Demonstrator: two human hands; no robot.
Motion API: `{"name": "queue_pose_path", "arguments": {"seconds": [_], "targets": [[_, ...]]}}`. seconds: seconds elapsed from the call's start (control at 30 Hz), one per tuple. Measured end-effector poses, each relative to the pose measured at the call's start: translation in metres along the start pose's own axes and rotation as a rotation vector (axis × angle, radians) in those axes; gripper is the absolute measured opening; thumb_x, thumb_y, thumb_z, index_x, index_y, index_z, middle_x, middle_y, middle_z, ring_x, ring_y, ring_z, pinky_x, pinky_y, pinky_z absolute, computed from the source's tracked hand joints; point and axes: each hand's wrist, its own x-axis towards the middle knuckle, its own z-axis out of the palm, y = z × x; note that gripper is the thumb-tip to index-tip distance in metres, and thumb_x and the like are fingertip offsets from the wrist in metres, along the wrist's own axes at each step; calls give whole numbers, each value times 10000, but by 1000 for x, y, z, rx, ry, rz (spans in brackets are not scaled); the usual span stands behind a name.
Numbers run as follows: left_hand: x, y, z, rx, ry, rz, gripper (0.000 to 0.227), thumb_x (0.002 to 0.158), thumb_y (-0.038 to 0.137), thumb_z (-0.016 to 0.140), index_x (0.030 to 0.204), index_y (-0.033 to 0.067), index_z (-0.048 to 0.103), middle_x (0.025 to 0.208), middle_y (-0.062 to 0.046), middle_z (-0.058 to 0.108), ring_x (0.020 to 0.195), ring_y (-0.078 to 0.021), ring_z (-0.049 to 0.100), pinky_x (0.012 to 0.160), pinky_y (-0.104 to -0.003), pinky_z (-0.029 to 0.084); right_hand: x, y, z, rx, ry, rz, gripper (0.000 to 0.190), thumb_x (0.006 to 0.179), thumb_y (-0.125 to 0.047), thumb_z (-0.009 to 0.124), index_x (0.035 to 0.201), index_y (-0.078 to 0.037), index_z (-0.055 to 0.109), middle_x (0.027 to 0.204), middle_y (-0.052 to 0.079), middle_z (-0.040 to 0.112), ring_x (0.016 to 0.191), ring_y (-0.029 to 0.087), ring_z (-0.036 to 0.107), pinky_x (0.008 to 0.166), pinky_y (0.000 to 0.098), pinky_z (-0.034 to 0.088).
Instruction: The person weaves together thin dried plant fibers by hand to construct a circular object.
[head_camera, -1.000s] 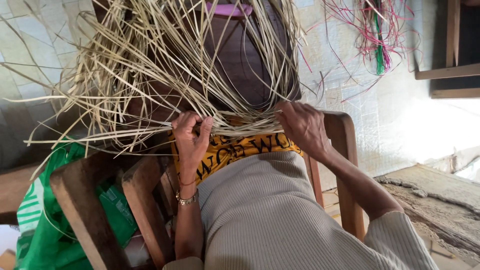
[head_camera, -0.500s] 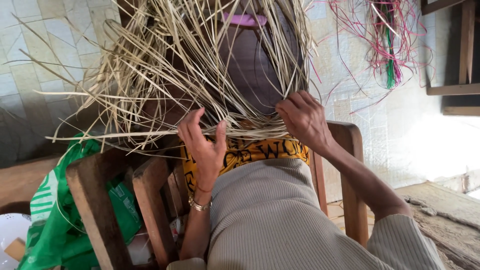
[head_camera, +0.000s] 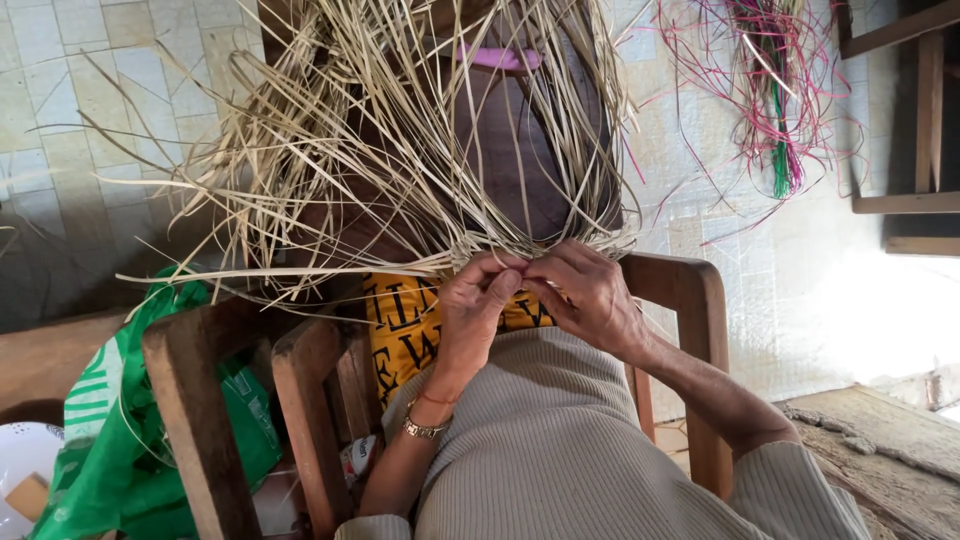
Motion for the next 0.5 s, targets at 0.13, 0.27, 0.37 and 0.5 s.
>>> {"name": "queue_pose_path", "arguments": {"seconds": [0.13, 0.27, 0.37, 0.5], "targets": [[-1, 8, -4, -61, 103, -100, 151, 825, 135, 578, 869, -10, 586, 825, -131, 623, 696, -139, 595, 566, -184, 440, -2, 2, -4, 243, 12, 150, 217, 787, -147, 611, 933, 5, 556, 670, 105, 590, 592, 208, 579, 561, 333, 485], [-3, 14, -1, -150, 25, -116, 165, 821, 127, 574, 869, -31, 566, 805, -189, 620, 690, -192, 628, 559, -212, 487, 5, -3, -9, 291, -191, 261, 161, 847, -12, 486, 962, 96, 518, 658, 99, 556, 695, 124, 586, 690, 236, 483], [-7, 13, 4, -153, -67, -150, 173, 822, 112, 572, 868, -54, 565, 758, -200, 615, 673, -206, 635, 565, -225, 507, 10, -7, -5, 802, -149, 607, 407, 862, -265, 427, 1009, 101, 527, 687, 100, 565, 642, 138, 566, 585, 258, 469], [-12, 9, 6, -79, -140, -209, 124, 828, 90, 566, 823, -33, 581, 696, -147, 612, 626, -157, 619, 538, -196, 490, 14, -11, -4, 998, -46, 682, 249, 793, -113, 539, 911, 104, 574, 537, 83, 543, 483, 119, 587, 483, 219, 485]]}}
